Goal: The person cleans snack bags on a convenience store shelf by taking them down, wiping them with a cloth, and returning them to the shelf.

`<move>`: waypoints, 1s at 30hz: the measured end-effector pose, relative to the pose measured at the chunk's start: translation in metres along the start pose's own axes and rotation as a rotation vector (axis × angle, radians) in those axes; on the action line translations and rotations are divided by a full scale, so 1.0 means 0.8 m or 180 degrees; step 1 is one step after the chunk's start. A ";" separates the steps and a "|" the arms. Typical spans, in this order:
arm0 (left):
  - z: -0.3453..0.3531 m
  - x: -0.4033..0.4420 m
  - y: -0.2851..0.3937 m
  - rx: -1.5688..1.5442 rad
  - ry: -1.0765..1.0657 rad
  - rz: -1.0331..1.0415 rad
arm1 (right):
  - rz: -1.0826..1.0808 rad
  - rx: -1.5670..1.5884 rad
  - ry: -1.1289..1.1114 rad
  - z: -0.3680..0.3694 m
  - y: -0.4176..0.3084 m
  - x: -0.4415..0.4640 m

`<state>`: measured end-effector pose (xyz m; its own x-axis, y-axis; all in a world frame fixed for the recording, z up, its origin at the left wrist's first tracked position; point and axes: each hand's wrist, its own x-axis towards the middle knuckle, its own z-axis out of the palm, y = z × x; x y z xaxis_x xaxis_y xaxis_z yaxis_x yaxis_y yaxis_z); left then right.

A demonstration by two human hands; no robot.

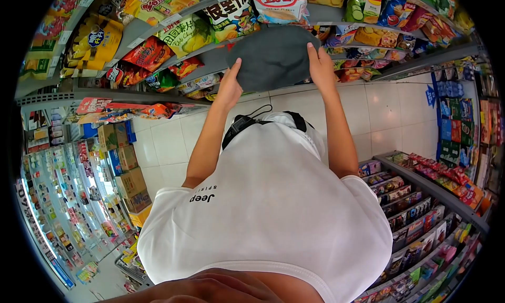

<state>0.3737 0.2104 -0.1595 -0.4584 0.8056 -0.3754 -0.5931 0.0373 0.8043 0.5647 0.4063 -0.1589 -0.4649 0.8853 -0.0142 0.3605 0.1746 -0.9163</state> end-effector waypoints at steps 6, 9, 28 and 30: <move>0.049 -0.015 -0.016 -0.0016 -0.0890 0.0084 | -0.1251 -0.0697 -0.0390 0.083 -0.079 -0.089; 0.051 -0.021 -0.018 0.0238 -0.0784 0.0012 | -0.1853 -0.1009 -0.0373 0.088 -0.108 -0.099; 0.028 -0.039 0.035 0.2196 -0.0212 0.1752 | -0.1328 0.0937 -0.0712 0.073 -0.092 -0.104; 0.027 -0.043 0.047 0.2545 -0.0360 0.2031 | -0.1399 0.1047 -0.0499 0.066 -0.085 -0.093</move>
<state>0.3815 0.1965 -0.1067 -0.4441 0.8628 0.2416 0.3722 -0.0677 0.9257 0.5323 0.3063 -0.1169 -0.6378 0.6808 0.3603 -0.1530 0.3464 -0.9255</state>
